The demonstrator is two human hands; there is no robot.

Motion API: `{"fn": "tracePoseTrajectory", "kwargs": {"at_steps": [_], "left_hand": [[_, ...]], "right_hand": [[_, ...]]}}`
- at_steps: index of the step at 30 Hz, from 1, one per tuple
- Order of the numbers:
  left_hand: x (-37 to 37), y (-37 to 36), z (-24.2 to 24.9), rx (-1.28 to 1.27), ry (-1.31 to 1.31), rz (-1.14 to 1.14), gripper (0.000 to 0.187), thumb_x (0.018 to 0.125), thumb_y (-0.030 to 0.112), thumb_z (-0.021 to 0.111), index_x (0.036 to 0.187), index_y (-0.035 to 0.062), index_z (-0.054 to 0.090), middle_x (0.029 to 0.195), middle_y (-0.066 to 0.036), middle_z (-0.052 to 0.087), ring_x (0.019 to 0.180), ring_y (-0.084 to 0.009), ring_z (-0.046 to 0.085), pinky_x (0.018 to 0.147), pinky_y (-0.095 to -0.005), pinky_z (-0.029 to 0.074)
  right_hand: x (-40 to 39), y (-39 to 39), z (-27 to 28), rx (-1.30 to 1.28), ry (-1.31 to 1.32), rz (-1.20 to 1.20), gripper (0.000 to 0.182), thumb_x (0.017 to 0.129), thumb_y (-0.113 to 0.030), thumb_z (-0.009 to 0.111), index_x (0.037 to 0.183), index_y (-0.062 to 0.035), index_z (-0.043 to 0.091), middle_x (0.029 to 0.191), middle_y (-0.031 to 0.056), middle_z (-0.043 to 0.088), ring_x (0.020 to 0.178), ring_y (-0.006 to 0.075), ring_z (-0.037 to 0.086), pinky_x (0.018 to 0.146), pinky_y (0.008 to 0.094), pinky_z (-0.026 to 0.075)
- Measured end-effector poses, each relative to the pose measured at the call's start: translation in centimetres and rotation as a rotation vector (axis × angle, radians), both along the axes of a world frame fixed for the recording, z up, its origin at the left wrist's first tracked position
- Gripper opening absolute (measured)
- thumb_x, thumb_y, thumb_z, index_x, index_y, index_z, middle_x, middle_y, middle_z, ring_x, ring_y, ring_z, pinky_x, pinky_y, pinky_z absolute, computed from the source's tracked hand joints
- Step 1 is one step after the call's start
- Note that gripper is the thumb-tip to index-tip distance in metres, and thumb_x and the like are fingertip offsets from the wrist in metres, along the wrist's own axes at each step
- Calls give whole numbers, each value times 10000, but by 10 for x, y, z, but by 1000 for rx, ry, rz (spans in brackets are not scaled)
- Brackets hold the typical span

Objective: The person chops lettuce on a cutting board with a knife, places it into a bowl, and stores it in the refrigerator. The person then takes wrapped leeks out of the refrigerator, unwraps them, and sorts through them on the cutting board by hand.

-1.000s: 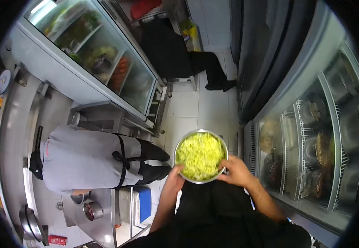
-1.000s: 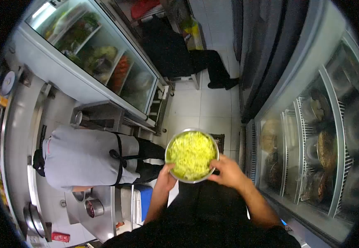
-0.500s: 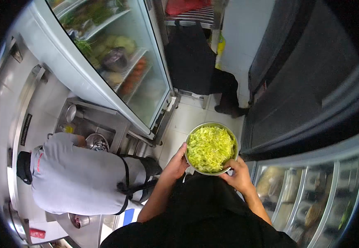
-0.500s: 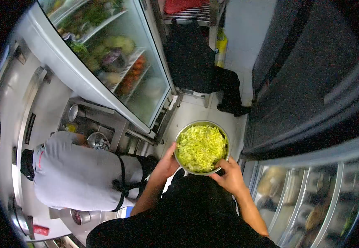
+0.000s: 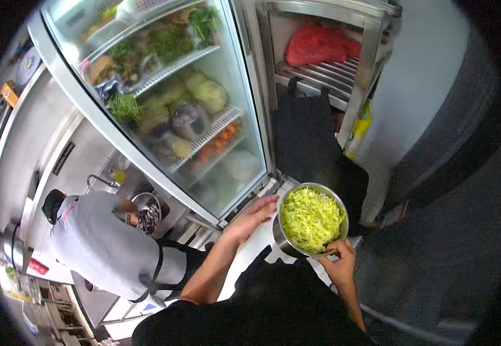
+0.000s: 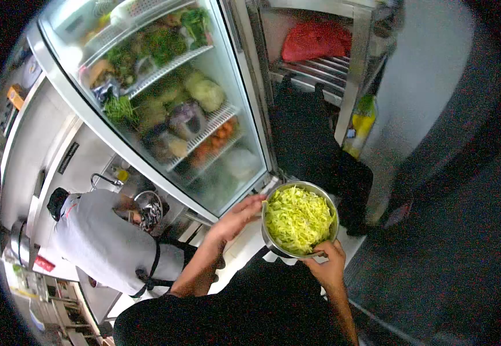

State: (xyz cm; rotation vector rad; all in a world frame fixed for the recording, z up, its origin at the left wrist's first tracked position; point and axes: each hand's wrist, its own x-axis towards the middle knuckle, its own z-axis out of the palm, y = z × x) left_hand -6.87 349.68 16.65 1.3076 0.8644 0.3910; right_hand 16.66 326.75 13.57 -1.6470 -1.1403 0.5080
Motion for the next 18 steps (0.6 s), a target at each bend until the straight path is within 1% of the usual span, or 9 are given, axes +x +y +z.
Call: {"fn": "tracePoseTrajectory", "kwargs": {"at_steps": [3,4,7,8,9,10,12,15,18], "left_hand": [[32,58,48,259,87,180,539,1063,377,655,1509,93,550,1443,-105,614,1288,-214,572,1139,-390,425],[40,81,65,373,129,235,528,1061,357,661,1499,84,555,1425,-116,627,1267,-220,587,1122,-389,441],[65,155,99,815,83,417,520,1035,172,713,1490,8,523,1370,-172,666,1200,-230,685,1017,-372,562],[77,176,121,829,26,493,451,1030,219,713,1413,15,588,1283,-133,711,1149,-195,687,972,-350,555],[85,203,134,928,81,541,464,1021,235,724,1406,11,594,1304,-142,710,1139,-222,714,931,-354,577],[91,236,145,1166,187,576,492,1005,245,743,1406,4,591,1303,-164,712,1109,-250,737,902,-366,591],[121,277,179,1147,58,667,563,946,271,769,1400,-17,600,1322,-228,676,1067,-312,739,929,-424,575],[157,343,199,1310,159,780,583,947,289,781,1413,-6,592,1290,-216,710,1102,-335,742,934,-412,594],[186,376,212,1386,284,793,631,915,339,778,1404,-13,590,1283,-274,696,1157,-431,698,1013,-488,559]], "right_hand": [[50,40,13,-3,27,59,445,653,-184,1012,890,-72,653,894,83,647,774,198,641,660,339,515],[63,52,11,56,45,106,402,704,-29,964,910,-36,619,894,26,561,755,76,585,657,259,500],[95,73,14,58,88,156,412,714,-88,974,904,-48,611,898,43,578,747,112,607,677,288,524],[108,86,10,77,7,148,411,711,-92,972,900,-50,610,889,49,581,742,127,614,669,298,519],[120,97,4,92,-67,136,411,707,-96,971,896,-53,609,881,54,583,738,142,621,662,308,514],[124,101,-1,96,-135,120,411,704,-100,970,892,-55,607,872,60,586,733,158,628,655,318,509],[131,117,7,78,-145,127,403,694,-93,960,889,-56,610,861,73,594,739,188,641,660,334,510],[146,142,21,71,-174,132,413,680,-127,962,899,-43,622,861,87,617,763,218,651,694,365,525],[160,157,14,48,-167,145,429,698,-188,973,907,-44,628,892,109,637,782,249,665,718,388,539]]}}
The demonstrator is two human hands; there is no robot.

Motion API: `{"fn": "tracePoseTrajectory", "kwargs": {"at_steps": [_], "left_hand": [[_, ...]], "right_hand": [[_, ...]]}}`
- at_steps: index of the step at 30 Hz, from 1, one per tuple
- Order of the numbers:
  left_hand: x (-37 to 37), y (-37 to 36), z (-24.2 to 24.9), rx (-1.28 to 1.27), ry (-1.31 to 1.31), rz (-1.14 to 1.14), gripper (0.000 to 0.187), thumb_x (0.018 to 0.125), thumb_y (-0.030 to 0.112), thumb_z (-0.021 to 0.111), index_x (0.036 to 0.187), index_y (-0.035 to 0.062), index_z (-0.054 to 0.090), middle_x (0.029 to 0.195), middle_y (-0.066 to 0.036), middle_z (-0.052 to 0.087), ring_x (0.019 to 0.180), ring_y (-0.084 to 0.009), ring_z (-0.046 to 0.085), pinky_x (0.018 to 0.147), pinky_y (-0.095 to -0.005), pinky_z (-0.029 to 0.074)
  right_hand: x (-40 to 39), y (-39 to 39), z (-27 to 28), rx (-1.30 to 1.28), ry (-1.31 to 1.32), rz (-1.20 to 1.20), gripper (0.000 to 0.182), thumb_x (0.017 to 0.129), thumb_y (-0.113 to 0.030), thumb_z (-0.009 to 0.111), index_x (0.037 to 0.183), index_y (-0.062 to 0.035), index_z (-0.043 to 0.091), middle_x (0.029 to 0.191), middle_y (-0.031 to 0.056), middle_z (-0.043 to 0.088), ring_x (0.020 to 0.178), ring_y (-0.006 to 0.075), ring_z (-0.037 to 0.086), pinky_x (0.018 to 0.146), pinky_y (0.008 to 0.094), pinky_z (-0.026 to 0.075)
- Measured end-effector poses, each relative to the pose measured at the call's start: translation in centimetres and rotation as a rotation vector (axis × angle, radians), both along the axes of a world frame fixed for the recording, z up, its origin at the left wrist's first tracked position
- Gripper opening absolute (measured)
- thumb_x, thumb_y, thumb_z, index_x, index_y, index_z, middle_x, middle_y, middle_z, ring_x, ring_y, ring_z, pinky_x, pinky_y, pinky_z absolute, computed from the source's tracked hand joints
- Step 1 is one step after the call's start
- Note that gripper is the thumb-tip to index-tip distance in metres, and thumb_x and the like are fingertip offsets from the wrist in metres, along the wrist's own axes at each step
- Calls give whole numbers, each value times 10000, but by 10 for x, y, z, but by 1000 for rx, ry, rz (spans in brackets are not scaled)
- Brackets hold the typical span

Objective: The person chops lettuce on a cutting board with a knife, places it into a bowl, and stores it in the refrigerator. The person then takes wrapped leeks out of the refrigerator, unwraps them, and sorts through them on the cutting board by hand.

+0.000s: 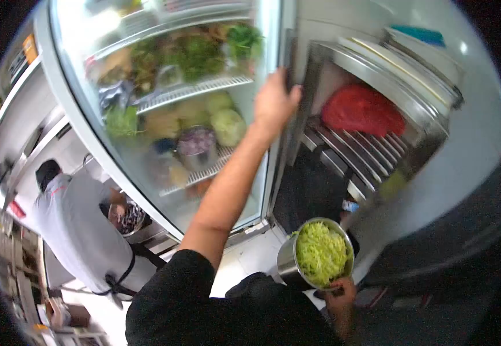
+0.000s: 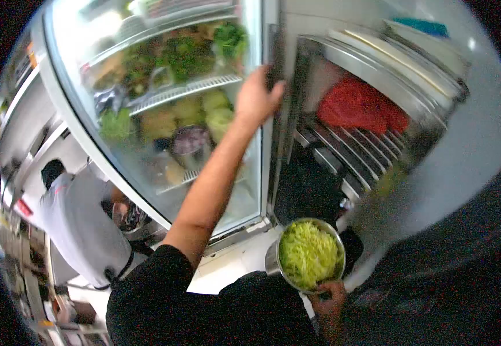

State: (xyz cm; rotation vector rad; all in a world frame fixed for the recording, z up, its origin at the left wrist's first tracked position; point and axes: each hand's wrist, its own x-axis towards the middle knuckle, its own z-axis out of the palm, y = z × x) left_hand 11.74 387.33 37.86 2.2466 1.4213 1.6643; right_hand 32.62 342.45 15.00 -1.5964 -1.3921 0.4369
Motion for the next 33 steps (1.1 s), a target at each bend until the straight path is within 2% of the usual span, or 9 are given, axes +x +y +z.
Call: {"fn": "tracePoseTrajectory", "kwargs": {"at_steps": [3,4,9,13,16,22,25,28,33], "left_hand": [[21,-2,3,-49,5,121,579,906,310,785,1320,-16,544,1220,-265,677,1133,-463,678,985,-532,555],[23,-4,5,-62,-4,137,495,904,265,770,1260,-5,559,1192,-262,682,1116,-469,678,970,-542,554],[23,17,14,-110,-55,239,254,864,114,709,1067,20,586,1093,-258,696,1043,-490,676,920,-569,547],[23,16,16,-51,-57,297,202,837,90,699,1004,20,609,1036,-255,706,1009,-484,679,905,-566,546],[28,1,22,-16,-23,314,213,828,106,704,999,20,610,1013,-252,705,992,-485,676,893,-569,543],[39,-91,30,-15,26,280,232,844,147,724,965,-1,593,889,-245,693,864,-472,684,784,-525,546],[34,-134,39,-101,25,190,241,856,144,746,963,-4,588,796,-200,658,730,-346,687,701,-440,549],[16,-175,44,-227,-21,91,230,910,84,759,1024,-11,584,806,-97,658,751,-100,613,652,-319,527],[-7,-251,47,-389,-147,-18,404,917,46,781,1291,-2,633,1097,-45,741,999,-127,713,881,-299,584]], "right_hand": [[4,2,-13,-72,194,16,454,712,-287,991,904,-79,636,938,160,664,826,344,700,791,445,576],[9,4,-24,-30,9,-2,470,734,-347,980,924,-83,640,926,159,660,832,359,698,798,458,573],[43,20,-25,-34,80,74,450,759,-390,951,901,-80,658,893,138,662,859,364,690,814,460,557],[71,42,3,-51,157,157,422,719,-371,958,854,-93,671,842,107,666,828,350,678,789,443,543],[100,58,6,48,-64,352,316,793,-148,889,890,-39,609,870,81,578,778,209,616,720,332,494],[118,71,24,-71,1,417,426,679,-259,978,848,-57,643,855,98,612,763,232,635,671,347,500],[134,77,33,-98,-23,477,470,642,-409,993,853,-104,703,917,144,735,883,379,693,800,472,553],[153,90,35,-27,-121,652,486,647,-334,1014,845,-63,661,915,113,647,842,272,671,717,385,548],[157,104,48,1,-66,710,506,625,-340,1028,852,-66,668,972,136,665,849,288,681,740,398,556]]}}
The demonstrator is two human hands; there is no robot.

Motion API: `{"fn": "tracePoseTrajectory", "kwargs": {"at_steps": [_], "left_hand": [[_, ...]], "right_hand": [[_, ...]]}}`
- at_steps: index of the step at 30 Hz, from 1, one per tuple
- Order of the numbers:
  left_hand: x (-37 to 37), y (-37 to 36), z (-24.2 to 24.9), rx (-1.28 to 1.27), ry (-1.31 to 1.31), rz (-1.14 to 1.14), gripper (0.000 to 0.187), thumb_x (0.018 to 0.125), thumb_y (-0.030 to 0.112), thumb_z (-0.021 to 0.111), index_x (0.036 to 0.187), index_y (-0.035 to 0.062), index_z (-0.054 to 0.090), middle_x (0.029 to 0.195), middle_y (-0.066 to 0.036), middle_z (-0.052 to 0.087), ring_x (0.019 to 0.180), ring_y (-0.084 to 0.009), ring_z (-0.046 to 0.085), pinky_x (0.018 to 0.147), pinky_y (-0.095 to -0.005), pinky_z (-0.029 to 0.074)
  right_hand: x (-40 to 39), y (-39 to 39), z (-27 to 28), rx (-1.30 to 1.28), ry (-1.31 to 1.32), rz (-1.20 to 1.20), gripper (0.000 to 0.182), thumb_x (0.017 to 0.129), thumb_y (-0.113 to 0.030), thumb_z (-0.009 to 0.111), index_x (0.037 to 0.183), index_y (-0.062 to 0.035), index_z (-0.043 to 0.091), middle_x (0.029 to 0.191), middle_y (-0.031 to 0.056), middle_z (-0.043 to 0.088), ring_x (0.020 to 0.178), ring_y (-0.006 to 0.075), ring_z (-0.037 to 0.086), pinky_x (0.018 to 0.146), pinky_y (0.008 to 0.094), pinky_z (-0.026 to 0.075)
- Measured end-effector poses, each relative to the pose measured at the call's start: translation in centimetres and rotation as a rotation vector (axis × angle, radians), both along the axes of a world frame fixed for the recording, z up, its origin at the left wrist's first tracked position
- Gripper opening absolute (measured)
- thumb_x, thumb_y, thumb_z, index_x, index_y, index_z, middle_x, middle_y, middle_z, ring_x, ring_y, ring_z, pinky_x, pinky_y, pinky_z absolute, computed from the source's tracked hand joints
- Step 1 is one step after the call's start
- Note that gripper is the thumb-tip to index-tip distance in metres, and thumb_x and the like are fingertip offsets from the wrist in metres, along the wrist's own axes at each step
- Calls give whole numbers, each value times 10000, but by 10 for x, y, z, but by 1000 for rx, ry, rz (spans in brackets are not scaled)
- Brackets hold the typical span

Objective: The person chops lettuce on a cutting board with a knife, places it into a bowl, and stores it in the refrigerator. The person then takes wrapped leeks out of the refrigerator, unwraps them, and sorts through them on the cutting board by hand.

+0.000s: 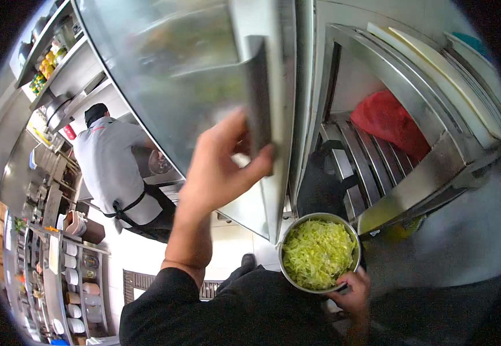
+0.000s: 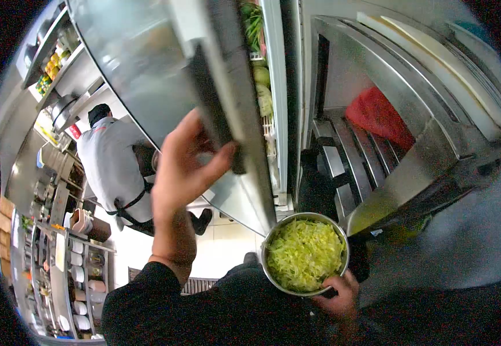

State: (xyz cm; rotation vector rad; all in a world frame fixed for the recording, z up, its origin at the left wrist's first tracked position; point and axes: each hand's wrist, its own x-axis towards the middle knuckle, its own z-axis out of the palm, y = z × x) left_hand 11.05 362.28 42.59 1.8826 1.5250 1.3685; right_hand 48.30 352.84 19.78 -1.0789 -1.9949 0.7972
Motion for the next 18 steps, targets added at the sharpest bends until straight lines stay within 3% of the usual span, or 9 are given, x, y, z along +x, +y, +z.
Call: {"fn": "tracePoseTrajectory", "kwargs": {"at_steps": [1,3,4,7,9,12,16,17,18], "left_hand": [[4,-19,9,102,-6,-16,234,896,39,772,1089,-17,652,856,-32,681,824,-76,682,743,-276,573],[-11,-55,14,65,-43,-39,331,881,24,785,1189,-24,677,1000,-67,765,905,-105,724,821,-272,582],[-9,-75,17,34,-180,-35,387,841,8,800,1206,-38,680,1013,-78,773,943,-136,738,857,-287,580],[-1,-132,20,198,-436,182,356,667,-33,833,1009,-89,750,1053,-183,772,992,-246,750,870,-318,579],[-2,-163,12,355,-485,289,353,674,-24,826,1013,-89,748,1056,-184,770,994,-247,749,872,-320,579],[-8,-212,-1,623,-423,458,350,684,-12,815,1019,-88,745,1061,-185,767,997,-249,748,874,-323,579],[4,-271,-22,863,-295,704,346,698,5,801,1026,-88,741,1067,-187,764,1000,-252,746,877,-328,580],[11,-288,-27,902,-270,759,345,702,9,797,1028,-87,740,1069,-187,763,1001,-252,745,878,-329,580],[18,-306,-34,945,-242,810,345,705,13,793,1030,-87,739,1070,-187,762,1002,-253,745,878,-330,580]], "right_hand": [[0,1,-3,2,1,5,505,622,-330,1030,854,-66,667,973,132,664,838,278,677,733,397,554],[-1,3,3,-38,3,9,504,611,-307,1034,857,-67,666,976,122,663,818,252,667,717,393,549],[-3,5,9,-80,4,6,505,603,-294,1036,858,-67,665,978,117,663,809,238,661,707,390,545],[-8,5,16,-117,31,9,490,595,-258,1033,861,-69,667,969,98,659,785,201,644,676,368,529],[-8,10,11,-93,52,24,465,601,-232,1021,861,-75,670,944,77,648,776,183,638,658,338,516],[-8,6,16,-138,-2,19,443,607,-203,1014,864,-83,673,965,152,668,849,331,710,733,412,579],[-4,31,16,-173,114,89,438,627,-205,1019,853,-87,663,892,110,643,814,269,693,678,394,555],[-1,43,3,-11,146,141,462,625,-231,1031,839,-81,650,853,69,618,767,200,651,634,351,524],[3,49,4,-26,143,167,467,625,-234,1032,832,-78,644,845,60,606,749,186,630,624,340,513]]}}
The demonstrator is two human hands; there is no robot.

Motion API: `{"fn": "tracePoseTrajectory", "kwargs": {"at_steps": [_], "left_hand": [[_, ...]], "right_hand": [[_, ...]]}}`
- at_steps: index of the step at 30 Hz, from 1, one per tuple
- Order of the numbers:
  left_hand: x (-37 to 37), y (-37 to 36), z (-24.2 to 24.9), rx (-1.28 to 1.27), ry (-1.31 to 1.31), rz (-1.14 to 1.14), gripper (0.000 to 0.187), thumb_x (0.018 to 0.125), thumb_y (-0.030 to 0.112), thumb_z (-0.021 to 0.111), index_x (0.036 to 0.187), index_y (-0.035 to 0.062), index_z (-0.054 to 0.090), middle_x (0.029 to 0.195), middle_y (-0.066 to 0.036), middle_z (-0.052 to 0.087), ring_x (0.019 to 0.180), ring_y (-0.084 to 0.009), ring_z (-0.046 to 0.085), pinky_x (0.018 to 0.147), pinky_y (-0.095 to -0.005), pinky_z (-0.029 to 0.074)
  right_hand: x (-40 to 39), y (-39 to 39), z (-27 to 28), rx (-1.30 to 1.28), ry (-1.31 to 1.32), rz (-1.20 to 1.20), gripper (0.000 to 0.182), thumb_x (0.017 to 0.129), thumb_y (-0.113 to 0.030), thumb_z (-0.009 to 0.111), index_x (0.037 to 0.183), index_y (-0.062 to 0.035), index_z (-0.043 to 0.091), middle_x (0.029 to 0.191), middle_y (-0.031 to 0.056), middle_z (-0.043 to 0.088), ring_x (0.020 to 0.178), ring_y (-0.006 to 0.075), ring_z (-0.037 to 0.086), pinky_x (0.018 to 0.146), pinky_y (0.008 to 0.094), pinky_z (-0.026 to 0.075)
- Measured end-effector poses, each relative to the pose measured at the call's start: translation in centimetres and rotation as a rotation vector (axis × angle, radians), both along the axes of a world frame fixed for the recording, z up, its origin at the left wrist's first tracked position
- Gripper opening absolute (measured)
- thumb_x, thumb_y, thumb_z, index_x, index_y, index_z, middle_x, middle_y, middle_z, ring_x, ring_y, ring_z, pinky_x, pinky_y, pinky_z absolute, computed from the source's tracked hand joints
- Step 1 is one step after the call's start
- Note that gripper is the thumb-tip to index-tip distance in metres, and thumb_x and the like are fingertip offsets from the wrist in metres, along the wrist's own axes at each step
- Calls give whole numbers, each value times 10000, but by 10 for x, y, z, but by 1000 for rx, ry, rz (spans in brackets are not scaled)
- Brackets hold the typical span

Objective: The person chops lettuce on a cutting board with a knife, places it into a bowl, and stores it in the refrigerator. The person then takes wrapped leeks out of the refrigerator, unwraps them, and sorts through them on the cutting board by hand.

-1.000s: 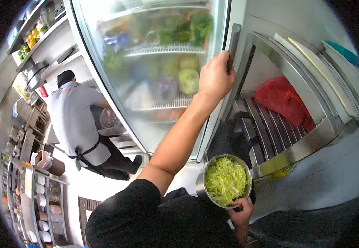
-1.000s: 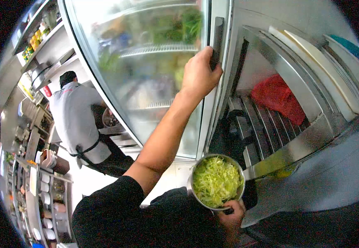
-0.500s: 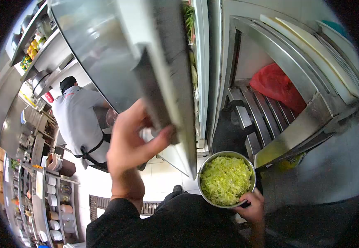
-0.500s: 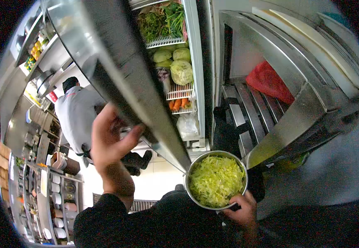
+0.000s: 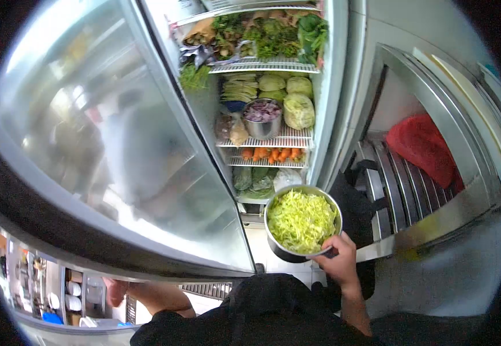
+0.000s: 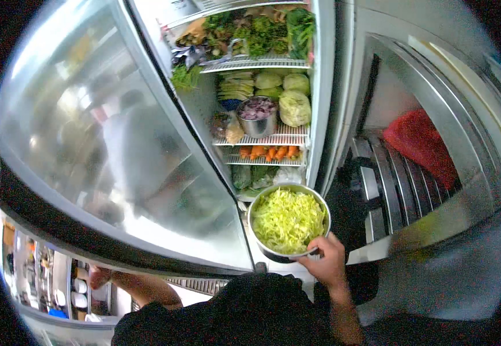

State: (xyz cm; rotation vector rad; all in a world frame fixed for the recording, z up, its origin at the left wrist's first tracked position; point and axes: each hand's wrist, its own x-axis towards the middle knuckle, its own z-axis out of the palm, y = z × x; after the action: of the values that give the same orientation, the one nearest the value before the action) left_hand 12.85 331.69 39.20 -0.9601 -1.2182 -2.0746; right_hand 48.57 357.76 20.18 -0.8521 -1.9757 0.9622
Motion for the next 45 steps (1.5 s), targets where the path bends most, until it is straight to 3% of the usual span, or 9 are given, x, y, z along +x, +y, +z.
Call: {"fn": "tracePoseTrajectory", "kwargs": {"at_steps": [3,6,13,18,19,22,27,35,45], "left_hand": [[21,-48,-22,40,29,131,343,716,26,783,1036,-87,736,1075,-189,760,1005,-255,743,880,-333,580],[49,-102,-53,87,41,218,342,726,39,772,1042,-86,733,1079,-190,757,1007,-257,742,882,-337,580],[81,-189,-128,119,50,343,342,750,68,747,1056,-85,726,1090,-193,751,1014,-262,739,887,-345,580],[80,-196,-162,96,69,373,345,767,89,729,1065,-84,721,1098,-195,747,1018,-265,736,891,-350,581],[81,-197,-166,98,71,375,345,771,93,725,1067,-83,720,1099,-196,746,1019,-266,736,892,-351,581],[84,-201,-173,83,70,391,348,781,106,714,1073,-83,717,1104,-197,744,1021,-268,734,894,-355,581],[97,-205,-192,62,77,409,353,798,127,696,1083,-82,712,1111,-199,739,1026,-271,732,897,-360,581],[109,-206,-213,49,72,425,366,826,161,667,1098,-80,704,1124,-202,733,1033,-276,728,903,-369,582],[100,-199,-221,44,75,411,386,860,203,631,1118,-78,694,1139,-207,724,1042,-283,723,910,-381,582]], "right_hand": [[-12,3,-11,2,112,44,486,628,-240,1035,804,-67,617,814,33,562,670,141,537,585,311,471],[-23,9,-23,-53,235,55,451,667,-195,1017,808,-41,618,800,40,569,652,141,542,579,309,465],[-74,35,-58,165,306,-108,431,729,-212,985,793,-11,609,739,65,567,655,173,528,596,344,434],[-127,80,-84,252,351,-173,456,742,-290,978,787,-9,621,739,109,602,680,241,575,630,397,463],[-136,90,-92,318,407,-178,443,772,-276,960,792,0,615,726,61,574,649,159,510,606,347,428],[-160,117,-104,341,415,-192,459,761,-292,966,782,0,613,726,74,590,654,186,535,609,357,438],[-194,153,-105,304,270,-190,505,787,-437,924,855,-10,663,866,191,671,863,398,667,757,496,519],[-256,195,-110,314,178,-173,628,801,-609,854,993,-28,716,998,189,698,951,402,668,809,500,533],[-271,209,-106,203,189,-77,637,803,-595,858,1068,-23,768,1091,236,760,1030,389,723,896,485,573]]}}
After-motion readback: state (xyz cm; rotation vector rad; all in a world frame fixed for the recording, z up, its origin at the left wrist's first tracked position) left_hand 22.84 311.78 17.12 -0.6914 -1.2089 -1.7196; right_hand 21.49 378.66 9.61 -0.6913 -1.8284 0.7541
